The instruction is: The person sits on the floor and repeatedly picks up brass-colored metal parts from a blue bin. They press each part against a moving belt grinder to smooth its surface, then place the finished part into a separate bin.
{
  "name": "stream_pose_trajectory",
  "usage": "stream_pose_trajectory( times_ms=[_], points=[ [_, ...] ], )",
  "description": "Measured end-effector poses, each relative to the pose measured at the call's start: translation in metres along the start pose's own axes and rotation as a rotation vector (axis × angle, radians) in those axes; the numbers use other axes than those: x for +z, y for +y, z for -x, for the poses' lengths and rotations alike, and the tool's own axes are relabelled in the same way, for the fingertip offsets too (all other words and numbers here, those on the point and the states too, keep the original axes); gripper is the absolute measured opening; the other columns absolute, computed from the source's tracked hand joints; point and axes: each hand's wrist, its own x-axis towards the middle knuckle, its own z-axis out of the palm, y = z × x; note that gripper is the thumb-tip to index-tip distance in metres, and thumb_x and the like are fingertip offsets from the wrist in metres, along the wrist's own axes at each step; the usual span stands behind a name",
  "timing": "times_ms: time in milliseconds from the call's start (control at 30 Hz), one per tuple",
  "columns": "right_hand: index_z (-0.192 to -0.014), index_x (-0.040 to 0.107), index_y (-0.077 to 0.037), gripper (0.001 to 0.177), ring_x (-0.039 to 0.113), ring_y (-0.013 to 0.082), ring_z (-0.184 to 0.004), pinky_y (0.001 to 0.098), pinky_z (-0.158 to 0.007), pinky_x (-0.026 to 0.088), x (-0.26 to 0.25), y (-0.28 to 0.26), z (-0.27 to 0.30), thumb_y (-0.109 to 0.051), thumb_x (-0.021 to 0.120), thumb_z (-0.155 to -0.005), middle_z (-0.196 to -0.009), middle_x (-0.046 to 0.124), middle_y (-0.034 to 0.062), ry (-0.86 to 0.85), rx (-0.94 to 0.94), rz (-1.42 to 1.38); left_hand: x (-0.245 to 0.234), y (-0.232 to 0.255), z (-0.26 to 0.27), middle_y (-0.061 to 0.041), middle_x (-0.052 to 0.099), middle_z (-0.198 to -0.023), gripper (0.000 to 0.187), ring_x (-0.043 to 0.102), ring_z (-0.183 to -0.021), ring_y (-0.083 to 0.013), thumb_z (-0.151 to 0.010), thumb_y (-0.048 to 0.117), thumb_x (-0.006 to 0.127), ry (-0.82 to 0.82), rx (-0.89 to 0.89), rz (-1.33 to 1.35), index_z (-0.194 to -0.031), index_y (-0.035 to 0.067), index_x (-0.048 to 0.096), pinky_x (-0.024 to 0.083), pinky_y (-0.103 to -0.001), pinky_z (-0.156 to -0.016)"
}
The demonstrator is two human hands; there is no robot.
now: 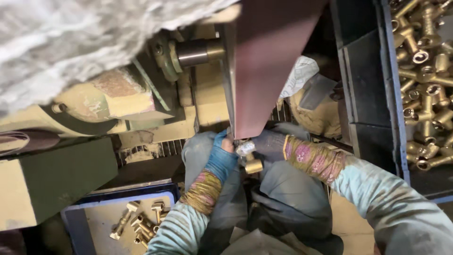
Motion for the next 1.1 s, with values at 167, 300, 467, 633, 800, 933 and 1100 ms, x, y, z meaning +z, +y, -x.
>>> stream_pose_trajectory(
  times_ms=[167,300,467,633,800,933,1100],
  points=[
    [-0.113,0.067,0.0,0.022,0.067,0.016,-0.092,0.0334,-0.081,0.059,-0.001,0.011,0.013,-0.012,0.073,-0.095,-0.1,0.071,0.0099,-0.025,-0.014,0.092,0.005,0.001,0.004,-0.005,0.074,-0.105,0.024,0.068,-0.096,-0.0147,-0.097,0.009,0.058,0.061,-0.369,0.552,-0.113,-0.001,0.072,0.055,-0.031,-0.085],
    [-0.119,0.064,-0.001,0.027,0.067,0.016,-0.091,0.0343,-0.079,0.058,0.007,0.036,0.043,-0.017,0.074,-0.099,-0.102,0.07,0.0086,-0.079,0.007,0.115,-0.006,0.044,0.025,-0.005,0.068,-0.107,0.02,0.062,-0.098,-0.0145,-0.102,0.011,0.063,0.051,-0.39,0.518,-0.115,-0.003,0.065,0.052,-0.032,-0.09],
    [-0.14,0.052,-0.004,0.046,0.06,0.0136,-0.1,0.0335,-0.086,0.054,0.023,0.037,0.095,-0.02,0.069,-0.1,-0.117,0.061,0.0048,0.144,-0.225,-0.036,-0.045,0.121,0.047,-0.001,0.067,-0.124,0.042,0.062,-0.116,-0.0093,-0.095,0.012,0.069,-0.243,-0.089,0.599,-0.134,0.002,0.056,0.049,-0.028,-0.105],
    [-0.139,0.049,-0.005,0.053,0.061,0.0139,-0.104,0.0331,-0.09,0.055,0.088,0.038,0.122,-0.011,0.072,-0.091,-0.119,0.061,0.0064,0.309,-0.404,0.375,-0.023,0.16,0.077,-0.003,0.07,-0.104,0.046,0.067,-0.095,-0.0126,-0.08,0.004,0.088,0.065,-0.067,0.343,-0.116,0.001,0.06,0.057,-0.03,-0.086],
    [-0.136,0.05,-0.007,0.057,0.061,0.0154,-0.108,0.0339,-0.093,0.055,0.096,0.022,0.099,-0.009,0.074,-0.085,-0.121,0.062,0.0065,0.441,-0.371,0.574,-0.01,0.162,0.078,-0.005,0.071,-0.108,0.044,0.067,-0.099,-0.0133,-0.085,0.003,0.086,0.165,-0.101,0.476,-0.117,-0.002,0.057,0.057,-0.03,-0.088],
    [-0.126,0.056,-0.013,0.048,0.061,0.0186,-0.101,0.0361,-0.089,0.053,0.043,0.0,0.102,-0.029,0.081,-0.088,-0.11,0.065,0.0059,0.37,-0.117,1.22,-0.033,0.14,0.06,-0.005,0.064,-0.126,0.046,0.06,-0.115,-0.0126,-0.098,0.011,0.068,-0.008,0.029,0.402,-0.139,-0.001,0.051,0.048,-0.028,-0.102],
    [-0.124,0.057,-0.01,0.044,0.063,0.0185,-0.098,0.0359,-0.088,0.054,0.03,0.001,0.067,-0.028,0.078,-0.089,-0.107,0.066,0.0061,0.289,-0.136,0.857,-0.018,0.089,0.026,-0.009,0.069,-0.121,0.04,0.063,-0.109,-0.0156,-0.101,0.016,0.064,0.021,-0.057,0.298,-0.135,-0.004,0.057,0.051,-0.031,-0.097]
  ],
)
